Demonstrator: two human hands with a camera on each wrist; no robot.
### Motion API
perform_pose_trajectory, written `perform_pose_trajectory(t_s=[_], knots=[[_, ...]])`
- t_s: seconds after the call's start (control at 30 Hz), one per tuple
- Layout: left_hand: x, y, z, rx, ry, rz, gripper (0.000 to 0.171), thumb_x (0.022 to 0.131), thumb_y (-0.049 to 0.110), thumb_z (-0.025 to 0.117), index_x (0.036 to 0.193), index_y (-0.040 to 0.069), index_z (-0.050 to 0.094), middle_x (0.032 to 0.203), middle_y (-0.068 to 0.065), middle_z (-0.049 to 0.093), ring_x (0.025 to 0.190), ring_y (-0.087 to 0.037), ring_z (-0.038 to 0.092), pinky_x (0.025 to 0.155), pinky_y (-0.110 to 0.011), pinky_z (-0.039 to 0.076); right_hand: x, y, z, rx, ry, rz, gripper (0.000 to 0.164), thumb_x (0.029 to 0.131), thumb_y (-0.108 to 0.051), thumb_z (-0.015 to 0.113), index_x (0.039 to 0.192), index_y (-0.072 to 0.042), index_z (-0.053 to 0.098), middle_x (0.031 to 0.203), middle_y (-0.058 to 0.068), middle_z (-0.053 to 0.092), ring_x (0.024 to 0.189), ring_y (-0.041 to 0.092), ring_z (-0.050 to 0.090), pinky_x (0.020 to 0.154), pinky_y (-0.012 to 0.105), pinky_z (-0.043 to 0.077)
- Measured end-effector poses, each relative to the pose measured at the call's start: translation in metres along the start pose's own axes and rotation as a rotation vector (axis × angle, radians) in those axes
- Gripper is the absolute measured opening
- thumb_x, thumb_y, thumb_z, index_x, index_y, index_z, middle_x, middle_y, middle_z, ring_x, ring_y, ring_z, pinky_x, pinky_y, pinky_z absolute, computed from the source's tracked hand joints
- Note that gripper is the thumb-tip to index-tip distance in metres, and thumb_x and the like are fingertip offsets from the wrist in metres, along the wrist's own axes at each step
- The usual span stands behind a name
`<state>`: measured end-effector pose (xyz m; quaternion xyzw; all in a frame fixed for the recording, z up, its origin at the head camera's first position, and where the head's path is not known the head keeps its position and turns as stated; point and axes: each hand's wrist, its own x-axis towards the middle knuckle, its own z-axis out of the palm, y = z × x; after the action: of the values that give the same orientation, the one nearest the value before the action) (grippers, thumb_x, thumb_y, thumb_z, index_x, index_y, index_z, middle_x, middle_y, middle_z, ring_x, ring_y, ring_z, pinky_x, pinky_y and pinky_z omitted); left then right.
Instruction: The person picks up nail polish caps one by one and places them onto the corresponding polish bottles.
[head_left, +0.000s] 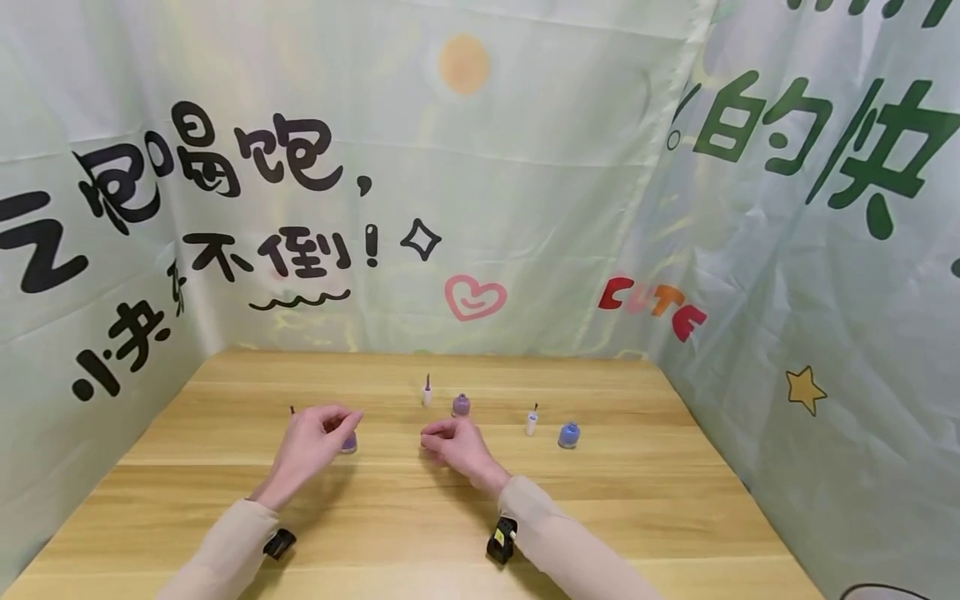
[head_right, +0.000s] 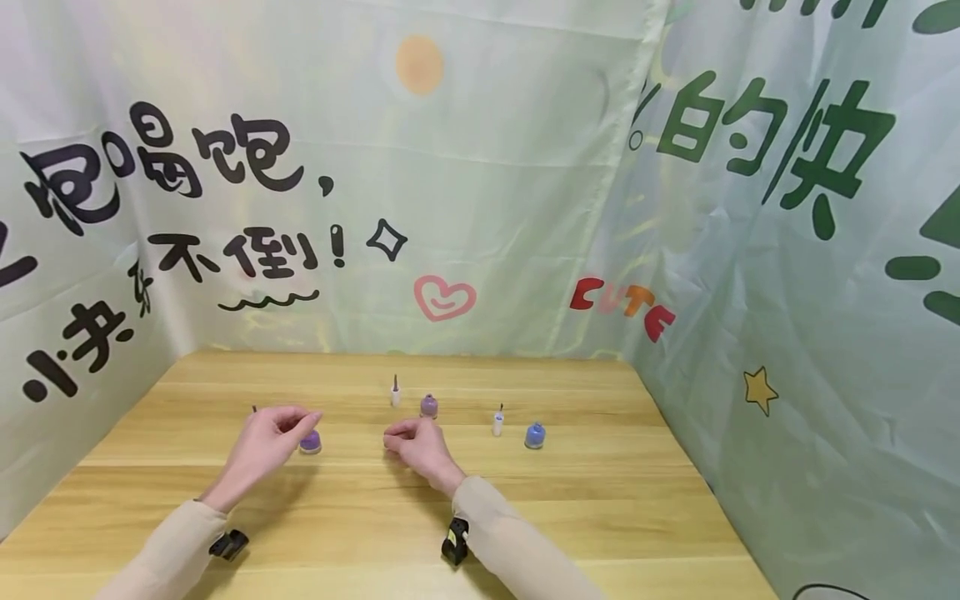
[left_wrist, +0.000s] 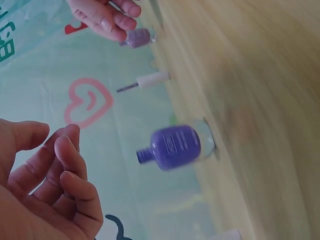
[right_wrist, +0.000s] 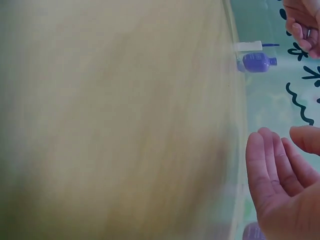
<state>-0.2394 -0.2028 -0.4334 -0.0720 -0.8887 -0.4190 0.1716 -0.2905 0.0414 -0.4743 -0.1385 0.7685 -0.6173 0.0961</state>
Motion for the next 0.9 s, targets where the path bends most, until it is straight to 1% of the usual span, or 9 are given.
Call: perform_pose_trajectory(t_s=[0.1,0.23,0.3,0.5,0.57,0.63,0.8,0.9], knots=[[-0.002,-0.006,-0.005,0.004,0.014,-0.008,0.026,0.096,0.036,0.062,0.082,0.018,0.074,0.072,-0.005,0.071,0.055,-0.007,0.055,0.05,-0.024,0.044,0.001,0.001,0.004,0.036,-0.01,0.021,0.023,0.092,-0.007,0.066,0.109,0.008,0.068,0.102,0.022,0.071,0.09,0.038,0.07,0.074,0.043,0.059],[-0.003,-0.01,-0.013,0.009,0.027,-0.028,0.028,0.096,0.037,0.063,0.085,0.014,0.075,0.073,-0.006,0.07,0.054,-0.006,0.051,0.05,-0.024,0.042,0.002,0.0,0.01,0.084,-0.048,0.051,0.024,0.092,-0.007,0.066,0.11,0.009,0.068,0.101,0.024,0.071,0.085,0.032,0.071,0.074,0.04,0.06],[-0.003,-0.011,-0.017,0.012,0.027,-0.046,0.031,0.096,0.039,0.062,0.087,0.013,0.075,0.074,-0.007,0.07,0.056,-0.007,0.052,0.051,-0.024,0.043,0.002,-0.001,0.013,0.111,-0.066,0.062,0.024,0.092,-0.007,0.066,0.109,0.009,0.067,0.1,0.024,0.071,0.082,0.027,0.071,0.073,0.038,0.06],[-0.001,-0.014,-0.025,0.007,0.016,-0.091,0.033,0.097,0.04,0.061,0.089,0.01,0.074,0.072,-0.005,0.068,0.061,-0.012,0.06,0.053,-0.025,0.049,0.002,-0.006,0.021,0.15,-0.075,0.087,0.025,0.091,-0.007,0.067,0.111,0.009,0.066,0.102,0.025,0.07,0.083,0.027,0.072,0.073,0.038,0.06],[-0.001,-0.017,-0.027,0.003,0.017,-0.09,0.032,0.097,0.038,0.062,0.089,0.01,0.074,0.071,-0.004,0.067,0.061,-0.014,0.061,0.054,-0.025,0.05,0.003,-0.006,0.023,0.157,-0.079,0.089,0.025,0.091,-0.007,0.066,0.111,0.009,0.067,0.103,0.025,0.07,0.083,0.027,0.072,0.074,0.038,0.06],[0.0,-0.02,-0.03,-0.007,0.013,-0.077,0.03,0.097,0.036,0.062,0.091,0.009,0.074,0.072,-0.005,0.067,0.061,-0.015,0.062,0.054,-0.025,0.05,0.004,-0.007,0.025,0.172,-0.085,0.095,0.025,0.091,-0.006,0.066,0.111,0.009,0.067,0.104,0.026,0.07,0.084,0.027,0.072,0.074,0.038,0.06],[0.002,-0.033,-0.037,-0.044,-0.021,-0.026,0.025,0.095,0.033,0.066,0.093,0.01,0.074,0.074,-0.01,0.067,0.062,-0.014,0.062,0.055,-0.025,0.05,0.006,-0.008,0.029,0.198,-0.101,0.101,0.025,0.091,-0.004,0.066,0.111,0.01,0.066,0.105,0.027,0.069,0.088,0.03,0.072,0.077,0.039,0.059],[0.002,-0.04,-0.043,-0.069,-0.046,-0.031,0.022,0.093,0.033,0.068,0.093,0.012,0.075,0.077,-0.011,0.068,0.064,-0.014,0.063,0.058,-0.027,0.051,0.006,-0.01,0.033,0.213,-0.11,0.111,0.025,0.091,-0.004,0.066,0.112,0.009,0.066,0.106,0.026,0.07,0.091,0.032,0.071,0.077,0.038,0.059]])
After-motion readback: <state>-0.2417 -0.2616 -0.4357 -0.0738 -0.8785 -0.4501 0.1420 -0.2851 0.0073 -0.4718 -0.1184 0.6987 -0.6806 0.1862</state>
